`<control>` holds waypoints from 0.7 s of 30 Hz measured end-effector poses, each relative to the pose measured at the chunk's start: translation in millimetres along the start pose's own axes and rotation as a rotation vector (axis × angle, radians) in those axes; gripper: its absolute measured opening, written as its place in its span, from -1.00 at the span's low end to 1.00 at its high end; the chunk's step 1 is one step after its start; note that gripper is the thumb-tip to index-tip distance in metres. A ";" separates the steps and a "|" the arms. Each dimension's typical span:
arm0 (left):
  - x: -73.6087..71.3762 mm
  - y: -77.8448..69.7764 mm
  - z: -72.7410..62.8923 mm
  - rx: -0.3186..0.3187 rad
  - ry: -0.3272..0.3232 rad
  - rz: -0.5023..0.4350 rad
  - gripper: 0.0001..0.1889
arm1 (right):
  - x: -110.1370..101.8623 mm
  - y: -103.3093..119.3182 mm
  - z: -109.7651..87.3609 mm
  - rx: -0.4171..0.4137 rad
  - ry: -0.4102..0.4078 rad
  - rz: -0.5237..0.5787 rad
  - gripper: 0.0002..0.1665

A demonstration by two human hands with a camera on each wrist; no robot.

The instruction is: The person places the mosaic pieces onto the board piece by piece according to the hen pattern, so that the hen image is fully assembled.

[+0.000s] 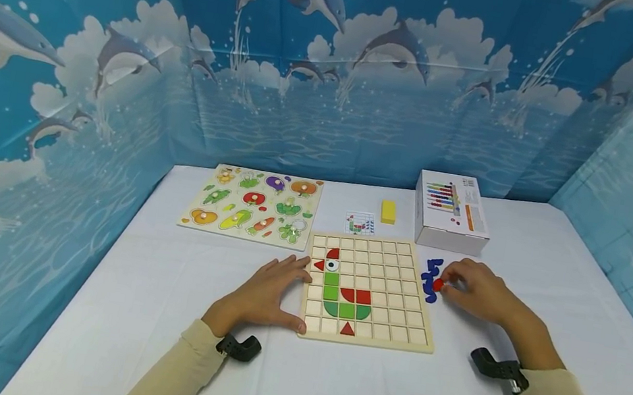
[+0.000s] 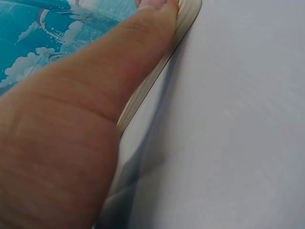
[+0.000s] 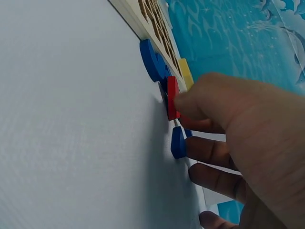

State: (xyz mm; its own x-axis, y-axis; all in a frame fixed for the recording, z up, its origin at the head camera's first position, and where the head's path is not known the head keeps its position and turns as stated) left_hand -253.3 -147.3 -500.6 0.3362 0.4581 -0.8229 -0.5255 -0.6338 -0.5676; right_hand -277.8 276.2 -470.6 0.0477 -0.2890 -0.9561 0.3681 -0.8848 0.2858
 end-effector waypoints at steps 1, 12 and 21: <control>0.0 -0.1 0.0 -0.002 0.000 0.000 -0.06 | 0.2 0.1 0.1 0.001 -0.001 0.003 -0.85; -0.3 -0.7 0.3 -0.012 0.008 0.007 -0.06 | 2.8 3.1 2.8 0.047 -0.004 -0.032 -0.70; -1.2 -1.5 0.1 -0.011 0.010 -0.001 -0.06 | 4.0 4.2 3.2 0.060 -0.006 -0.048 -0.70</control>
State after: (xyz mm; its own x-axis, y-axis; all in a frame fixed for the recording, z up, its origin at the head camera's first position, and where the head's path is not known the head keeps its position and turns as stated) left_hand -253.0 -146.9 -498.8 0.3449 0.4526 -0.8223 -0.5167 -0.6398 -0.5689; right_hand -279.0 270.1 -473.1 0.0257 -0.2473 -0.9686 0.3135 -0.9180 0.2427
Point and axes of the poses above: each hand's wrist, its own z-axis towards the middle knuckle, its own x-axis out of the palm, y = z × x, the point moved 2 cm from there along z, towards the middle knuckle, and after that the axes turned 8 degrees about -z, right-handed, at the moved point
